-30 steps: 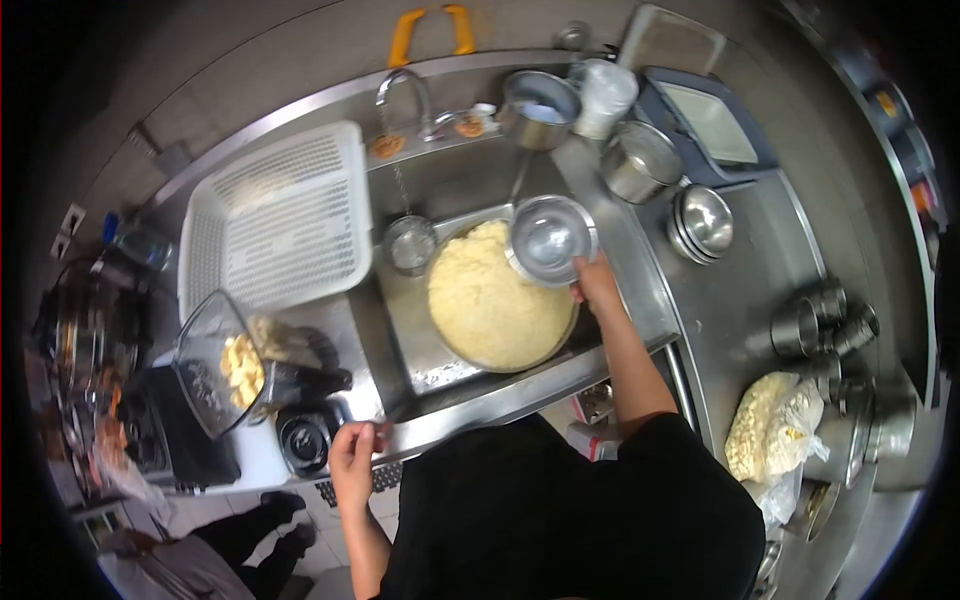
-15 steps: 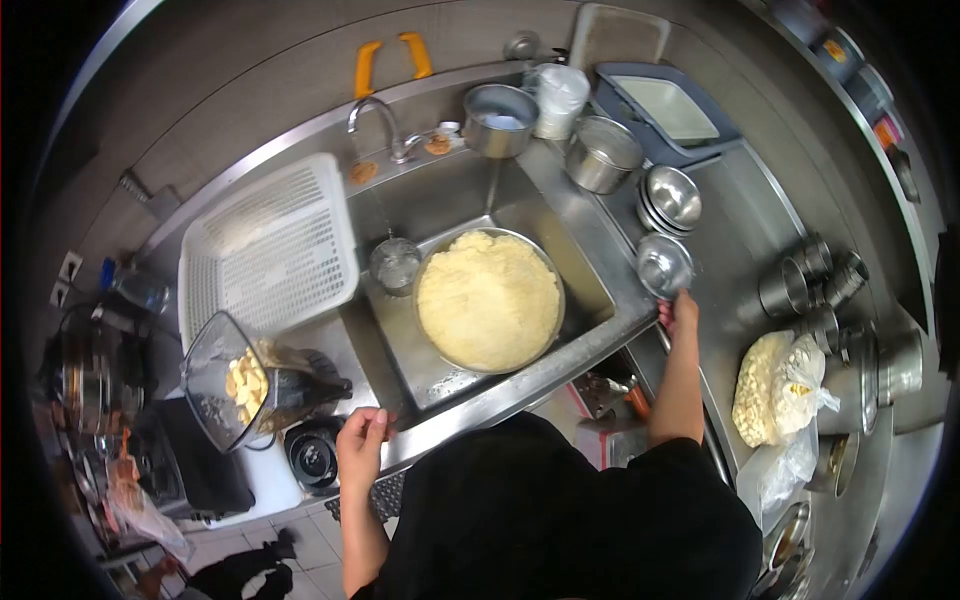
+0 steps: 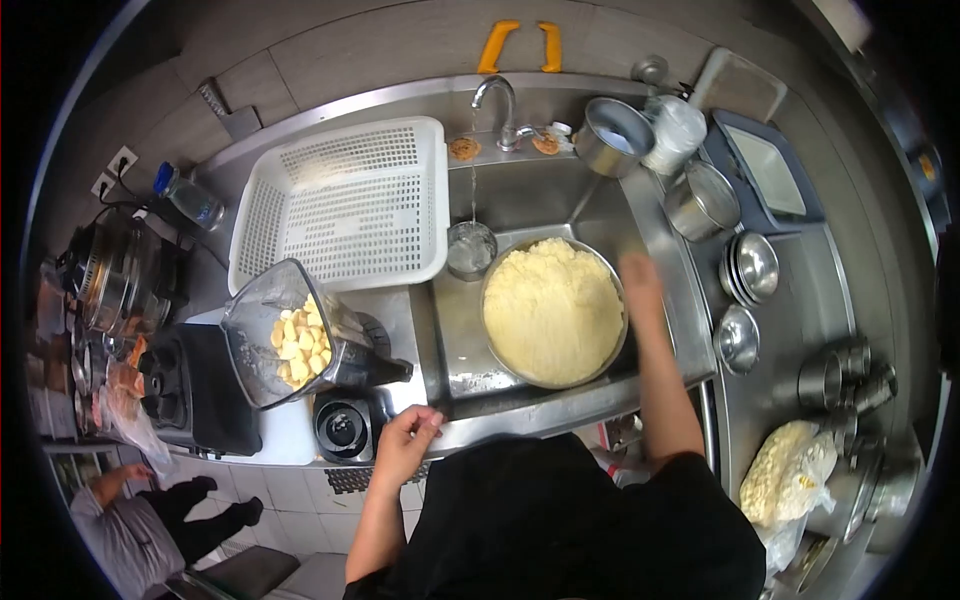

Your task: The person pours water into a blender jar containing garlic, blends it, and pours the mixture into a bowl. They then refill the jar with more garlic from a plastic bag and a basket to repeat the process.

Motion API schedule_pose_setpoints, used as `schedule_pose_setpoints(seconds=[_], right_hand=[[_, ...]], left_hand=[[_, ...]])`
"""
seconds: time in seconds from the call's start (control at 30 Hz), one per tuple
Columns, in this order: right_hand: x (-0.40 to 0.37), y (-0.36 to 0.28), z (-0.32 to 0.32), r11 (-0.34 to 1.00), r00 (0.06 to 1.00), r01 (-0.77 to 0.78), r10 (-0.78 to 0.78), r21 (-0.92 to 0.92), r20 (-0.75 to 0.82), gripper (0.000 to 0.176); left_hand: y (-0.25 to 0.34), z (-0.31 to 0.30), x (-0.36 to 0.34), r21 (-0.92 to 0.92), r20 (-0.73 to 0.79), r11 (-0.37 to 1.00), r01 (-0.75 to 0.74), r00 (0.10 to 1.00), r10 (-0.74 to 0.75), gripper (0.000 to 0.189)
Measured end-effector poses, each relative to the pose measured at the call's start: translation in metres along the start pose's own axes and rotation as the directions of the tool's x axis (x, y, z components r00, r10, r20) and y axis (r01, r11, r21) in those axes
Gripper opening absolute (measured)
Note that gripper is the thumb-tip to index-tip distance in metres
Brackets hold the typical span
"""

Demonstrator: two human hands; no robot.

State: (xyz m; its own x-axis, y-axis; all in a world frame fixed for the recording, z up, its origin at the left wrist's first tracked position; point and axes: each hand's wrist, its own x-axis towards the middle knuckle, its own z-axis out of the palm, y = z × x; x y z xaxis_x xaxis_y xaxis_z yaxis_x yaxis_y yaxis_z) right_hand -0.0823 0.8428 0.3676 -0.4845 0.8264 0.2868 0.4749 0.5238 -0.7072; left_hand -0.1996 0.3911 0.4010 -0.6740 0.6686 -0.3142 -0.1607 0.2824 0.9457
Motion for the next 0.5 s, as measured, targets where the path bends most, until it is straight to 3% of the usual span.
schedule_pose_setpoints(seconds=[0.07, 0.13, 0.2, 0.27, 0.3, 0.33, 0.37, 0.4, 0.43, 0.47, 0.5], right_hand=[[0.032, -0.002, 0.101, 0.999, 0.972, -0.006, -0.002, 0.033, 0.234, 0.025], [0.061, -0.005, 0.186, 0.978, 0.867, 0.162, -0.077, -0.133, 0.492, 0.03], [0.081, -0.009, 0.248, 0.949, 0.821, 0.248, -0.1, -0.194, 0.562, 0.033], [0.095, 0.006, 0.309, 0.828, 0.788, 0.382, -0.06, -0.41, 0.613, 0.036], [0.104, 0.014, 0.331, 0.825, 0.769, 0.396, -0.059, -0.403, 0.636, 0.036], [0.112, 0.022, 0.351, 0.816, 0.712, 0.349, 0.088, -0.46, 0.697, 0.043], [0.118, 0.029, 0.37, 0.794, 0.636, 0.314, 0.232, -0.521, 0.736, 0.049], [0.122, 0.036, 0.389, 0.79, 0.612, 0.338, 0.23, -0.512, 0.757, 0.049], [0.126, 0.043, 0.407, 0.786, 0.574, 0.297, 0.307, -0.543, 0.759, 0.05], [0.129, 0.051, 0.423, 0.777, 0.534, 0.256, 0.383, -0.575, 0.754, 0.052], [0.129, 0.067, 0.44, 0.784, 0.537, 0.289, 0.342, -0.549, 0.771, 0.048]], left_hand=[[-0.006, 0.0, -0.002, -0.006, 0.074, 0.992, 0.122, 0.99, -0.122, 0.02], [-0.019, -0.007, -0.013, -0.031, 0.205, 0.964, 0.266, 0.945, -0.254, 0.021], [-0.032, -0.014, -0.033, -0.123, 0.302, 0.866, 0.485, 0.849, -0.433, 0.023], [-0.061, -0.012, -0.06, -0.185, 0.247, 0.692, 0.698, 0.715, -0.654, 0.024], [-0.083, -0.01, -0.076, -0.23, 0.197, 0.65, 0.724, 0.689, -0.698, 0.025], [-0.112, -0.004, -0.096, -0.281, 0.15, 0.604, 0.746, 0.656, -0.74, 0.025], [-0.147, 0.01, -0.12, -0.404, 0.01, 0.549, 0.731, 0.604, -0.797, 0.03], [-0.183, 0.026, -0.148, -0.521, -0.121, 0.498, 0.693, 0.518, -0.847, 0.035], [-0.206, 0.042, -0.172, -0.234, -0.264, 0.628, 0.742, 0.573, -0.776, 0.036], [-0.238, 0.061, -0.209, 0.088, -0.366, 0.667, 0.74, 0.647, -0.67, 0.038], [-0.265, 0.093, -0.227, 0.388, -0.423, 0.77, 0.507, 0.84, -0.34, 0.039]])
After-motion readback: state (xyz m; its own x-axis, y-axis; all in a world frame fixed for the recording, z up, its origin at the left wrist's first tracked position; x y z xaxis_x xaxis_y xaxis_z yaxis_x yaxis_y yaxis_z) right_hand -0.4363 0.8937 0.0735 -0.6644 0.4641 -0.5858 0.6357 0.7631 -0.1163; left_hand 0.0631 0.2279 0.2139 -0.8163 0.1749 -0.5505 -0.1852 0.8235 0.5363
